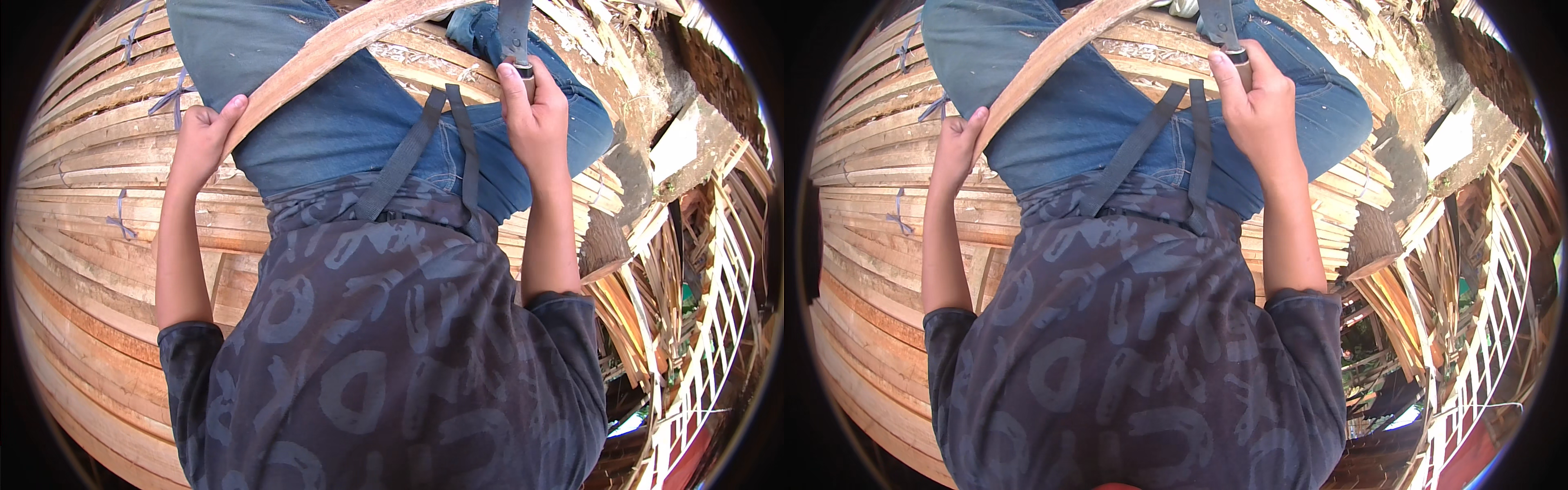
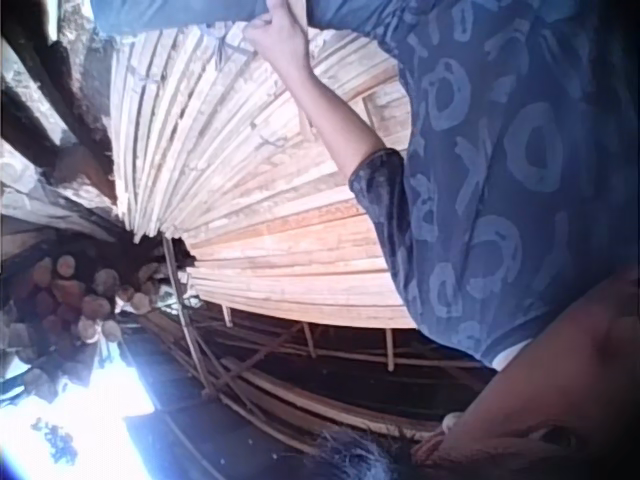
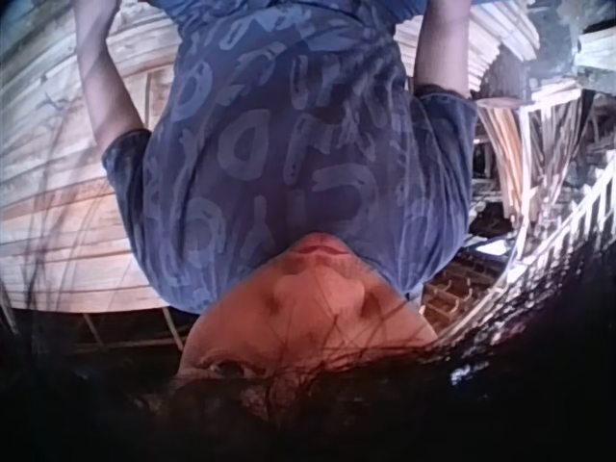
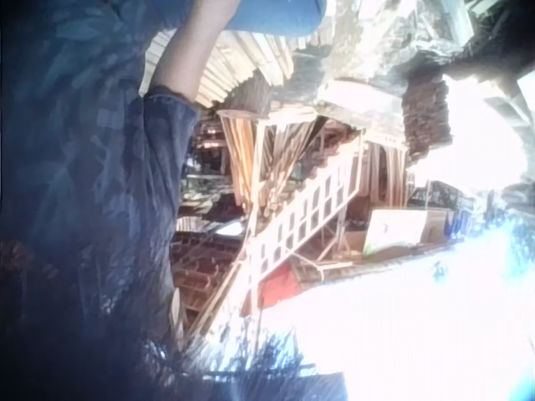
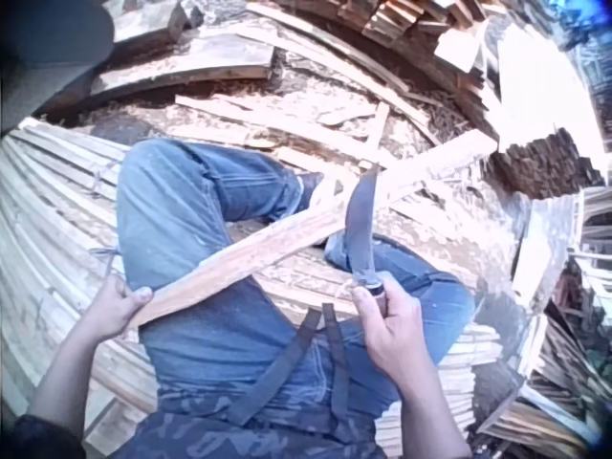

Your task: The person sits cross-legged on a wooden platform and uses a curved knife to shave thin strips from a long, thin piece of wood. They hold the wood against their legs and repeatedly scrape the blade along its length to remove the outer layer.

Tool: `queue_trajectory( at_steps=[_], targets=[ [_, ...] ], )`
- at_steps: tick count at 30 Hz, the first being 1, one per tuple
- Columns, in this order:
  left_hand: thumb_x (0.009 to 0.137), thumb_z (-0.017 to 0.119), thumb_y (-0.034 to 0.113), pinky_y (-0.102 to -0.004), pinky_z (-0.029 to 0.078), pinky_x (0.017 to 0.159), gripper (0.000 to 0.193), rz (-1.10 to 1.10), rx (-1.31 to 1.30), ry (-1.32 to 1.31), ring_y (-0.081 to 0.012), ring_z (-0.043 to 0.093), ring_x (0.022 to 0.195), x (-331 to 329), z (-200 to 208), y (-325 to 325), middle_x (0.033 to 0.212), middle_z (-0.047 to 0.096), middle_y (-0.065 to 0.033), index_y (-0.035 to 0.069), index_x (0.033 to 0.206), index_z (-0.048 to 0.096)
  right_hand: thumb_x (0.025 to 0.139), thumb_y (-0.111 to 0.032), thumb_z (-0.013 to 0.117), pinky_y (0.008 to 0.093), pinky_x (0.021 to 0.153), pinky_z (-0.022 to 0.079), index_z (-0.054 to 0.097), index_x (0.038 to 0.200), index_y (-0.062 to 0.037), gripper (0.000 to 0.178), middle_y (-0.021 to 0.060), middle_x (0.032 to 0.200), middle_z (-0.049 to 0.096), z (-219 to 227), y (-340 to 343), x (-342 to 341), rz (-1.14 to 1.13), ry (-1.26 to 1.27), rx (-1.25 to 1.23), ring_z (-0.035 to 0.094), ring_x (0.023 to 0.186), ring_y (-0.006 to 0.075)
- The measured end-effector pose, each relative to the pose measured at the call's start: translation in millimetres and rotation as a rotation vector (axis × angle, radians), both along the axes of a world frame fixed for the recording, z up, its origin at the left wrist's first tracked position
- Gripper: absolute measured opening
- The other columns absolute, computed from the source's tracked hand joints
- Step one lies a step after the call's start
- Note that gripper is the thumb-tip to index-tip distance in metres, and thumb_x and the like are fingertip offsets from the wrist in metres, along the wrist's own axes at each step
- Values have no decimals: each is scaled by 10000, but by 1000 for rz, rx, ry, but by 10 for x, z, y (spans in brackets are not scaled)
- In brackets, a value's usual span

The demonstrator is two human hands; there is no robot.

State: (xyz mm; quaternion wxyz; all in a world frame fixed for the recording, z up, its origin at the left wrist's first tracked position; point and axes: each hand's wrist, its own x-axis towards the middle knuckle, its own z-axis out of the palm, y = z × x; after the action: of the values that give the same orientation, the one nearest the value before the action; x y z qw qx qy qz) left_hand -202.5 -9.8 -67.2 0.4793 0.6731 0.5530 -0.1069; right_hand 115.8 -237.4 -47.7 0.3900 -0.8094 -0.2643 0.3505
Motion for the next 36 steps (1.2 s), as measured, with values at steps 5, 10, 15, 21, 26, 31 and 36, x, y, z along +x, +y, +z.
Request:
queue_trajectory(
  at_steps=[5, 10, 15, 21, 26, 31, 36],
  targets=[
    [865, 683, 450, -283, 214, 366, 664, 2, -2, -13, -51, 285, 375, 10, 0, -14, 388, 323, 52, 76, 387, 414, 941, -227, 604, 286, 508, 407, 581, 952, -7, 221, 88, 568, 556, 200, 11, -27, 98, -105, -105, 495, 497, 120],
    [861, 691, 442, -289, 212, 370, 661, 4, 34, -5, -51, 283, 378, 15, -4, -27, 390, 319, 58, 73, 387, 415, 949, -248, 594, 272, 476, 359, 580, 936, -3, 246, 39, 538, 492, 182, -56, 115, 101, -31, -90, 448, 479, 94],
    [847, 702, 455, -292, 221, 371, 667, 3, 47, -39, -54, 287, 379, -39, -60, -25, 388, 322, 52, 64, 387, 418, 971, -265, 565, 219, 432, 312, 582, 830, -25, 279, -53, 544, 451, 200, -90, 351, -177, 94, 23, 386, 473, 29],
    [845, 703, 457, -298, 223, 369, 670, -5, 79, -20, -58, 287, 380, -25, -42, -40, 387, 326, 45, 57, 390, 417, 947, -255, 593, 275, 515, 395, 598, 966, 1, 257, 43, 544, 488, 67, -84, 94, 17, 16, -48, 444, 527, 99],
    [845, 700, 459, -293, 234, 373, 668, 7, 40, -3, -63, 292, 376, -34, -45, -14, 386, 337, 40, 57, 390, 420, 942, -245, 598, 299, 492, 402, 598, 976, -6, 241, 92, 541, 535, 198, -47, 44, 135, -49, -133, 501, 490, 132],
    [847, 702, 451, -291, 236, 377, 661, 19, 58, -18, -61, 293, 384, -3, -13, -49, 390, 343, 41, 59, 394, 423, 938, -240, 604, 281, 485, 362, 614, 940, 3, 243, 38, 522, 457, 176, -55, 148, 121, -30, -99, 412, 495, 94],
    [874, 680, 414, -283, 223, 379, 631, 28, 40, -17, -49, 291, 388, 45, 9, -62, 398, 352, 50, 76, 405, 427, 940, -232, 602, 262, 492, 317, 619, 898, 8, 244, -19, 561, 447, 143, 26, 92, 29, 73, -32, 346, 538, 61]
  ],
)
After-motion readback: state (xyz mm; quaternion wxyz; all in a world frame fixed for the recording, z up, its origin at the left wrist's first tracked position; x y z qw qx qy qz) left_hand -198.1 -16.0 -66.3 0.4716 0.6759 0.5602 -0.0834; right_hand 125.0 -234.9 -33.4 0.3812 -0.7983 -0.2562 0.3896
